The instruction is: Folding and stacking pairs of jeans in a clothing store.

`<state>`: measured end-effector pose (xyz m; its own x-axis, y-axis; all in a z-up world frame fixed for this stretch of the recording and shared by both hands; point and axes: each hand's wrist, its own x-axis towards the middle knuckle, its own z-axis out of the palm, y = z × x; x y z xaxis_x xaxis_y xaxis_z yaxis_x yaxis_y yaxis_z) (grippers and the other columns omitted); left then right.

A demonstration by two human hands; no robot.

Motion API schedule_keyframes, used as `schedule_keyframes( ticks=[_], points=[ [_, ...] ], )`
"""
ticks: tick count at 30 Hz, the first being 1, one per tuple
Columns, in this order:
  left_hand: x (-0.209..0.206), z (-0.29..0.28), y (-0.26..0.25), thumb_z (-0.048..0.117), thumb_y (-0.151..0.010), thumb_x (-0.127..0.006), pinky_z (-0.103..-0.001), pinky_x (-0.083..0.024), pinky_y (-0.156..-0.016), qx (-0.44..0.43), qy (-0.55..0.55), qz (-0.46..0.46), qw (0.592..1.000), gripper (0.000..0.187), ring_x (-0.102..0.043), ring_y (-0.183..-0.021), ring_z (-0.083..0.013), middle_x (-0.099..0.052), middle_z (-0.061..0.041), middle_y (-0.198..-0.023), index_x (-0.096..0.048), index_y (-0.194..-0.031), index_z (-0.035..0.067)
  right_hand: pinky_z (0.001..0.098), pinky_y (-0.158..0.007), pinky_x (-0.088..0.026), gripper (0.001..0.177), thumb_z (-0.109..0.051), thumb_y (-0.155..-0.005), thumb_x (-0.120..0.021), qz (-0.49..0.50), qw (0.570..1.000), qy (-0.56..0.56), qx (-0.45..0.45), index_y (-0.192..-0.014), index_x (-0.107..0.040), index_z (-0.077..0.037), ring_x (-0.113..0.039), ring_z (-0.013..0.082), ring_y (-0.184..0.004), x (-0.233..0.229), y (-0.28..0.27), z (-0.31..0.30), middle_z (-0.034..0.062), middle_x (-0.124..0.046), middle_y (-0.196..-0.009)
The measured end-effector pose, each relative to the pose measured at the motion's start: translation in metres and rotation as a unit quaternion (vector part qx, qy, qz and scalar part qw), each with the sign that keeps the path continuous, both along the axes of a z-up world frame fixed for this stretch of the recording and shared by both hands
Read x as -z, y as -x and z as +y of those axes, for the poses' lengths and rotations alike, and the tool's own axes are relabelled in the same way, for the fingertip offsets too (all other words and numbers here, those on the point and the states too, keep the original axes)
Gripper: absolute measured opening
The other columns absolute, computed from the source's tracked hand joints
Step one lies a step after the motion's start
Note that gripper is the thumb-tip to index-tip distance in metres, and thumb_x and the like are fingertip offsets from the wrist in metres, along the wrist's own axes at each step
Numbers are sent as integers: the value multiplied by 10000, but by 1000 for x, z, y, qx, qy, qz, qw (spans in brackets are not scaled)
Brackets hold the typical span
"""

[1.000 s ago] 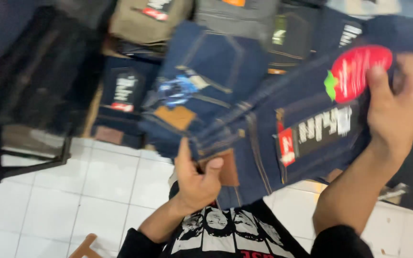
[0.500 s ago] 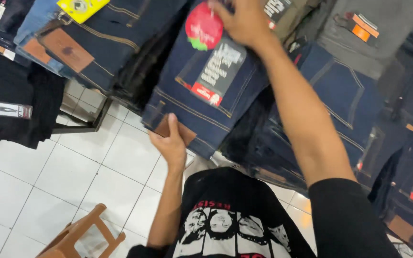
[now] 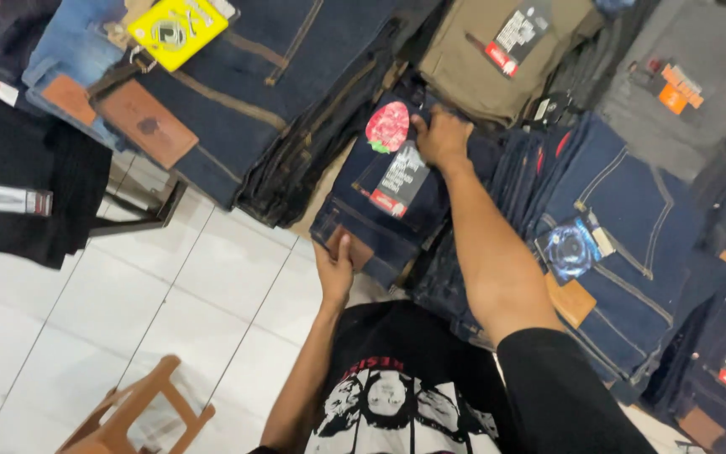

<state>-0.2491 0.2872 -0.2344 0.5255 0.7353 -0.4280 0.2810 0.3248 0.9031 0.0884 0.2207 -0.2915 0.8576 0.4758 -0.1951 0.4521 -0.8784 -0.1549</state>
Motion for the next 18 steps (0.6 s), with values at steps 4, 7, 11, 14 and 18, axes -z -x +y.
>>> schedule_keyframes(
  ticks=[4,7,11,14,18],
  points=[
    [14,-2,0,281,-1021,-660,-503,-480,-1108,-32,-5,24,999,720,-551,-1336,-380,-528,-248,-1478,-262,-1586,81,585,-980,-373,358,-475,-1084,-529,-77,991,-113,16,-1081,-612,-127,-670,337,-1028,-9,17,7,114,-694,-999],
    [30,4,9,346,-1026,-632,-478,-594,-850,-23,-39,63,997,610,-717,-1060,-374,-700,-208,-1196,-361,-1546,177,605,-1056,-330,340,-424,-1076,-557,-49,985,-159,47,-1224,-562,-118,-588,329,-1168,14,19,5,120,-638,-1163],
    [60,1,21,351,-1017,-661,-358,-570,-537,-10,-50,122,991,508,-733,-649,-310,-702,-156,-773,-480,-1460,180,550,-1116,-263,524,-486,-1104,-402,-125,991,-33,13,-1385,-504,-56,-506,285,-1259,-8,63,22,129,-566,-1288],
    [40,-3,25,325,-1016,-652,-377,-571,-542,-17,-63,118,991,545,-720,-633,-304,-699,-186,-740,-473,-1490,127,511,-1074,-294,485,-497,-1069,-441,-145,986,-83,19,-1325,-525,-94,-527,279,-1182,0,68,18,96,-547,-1198],
    [29,2,6,480,-1039,-530,-566,-580,-705,63,-108,196,973,640,-733,-836,-446,-716,-292,-875,-359,-1454,24,495,-1079,-290,350,-449,-1052,-546,-147,960,-235,52,-1211,-585,-140,-550,251,-1145,16,50,17,44,-573,-1143]
  ],
)
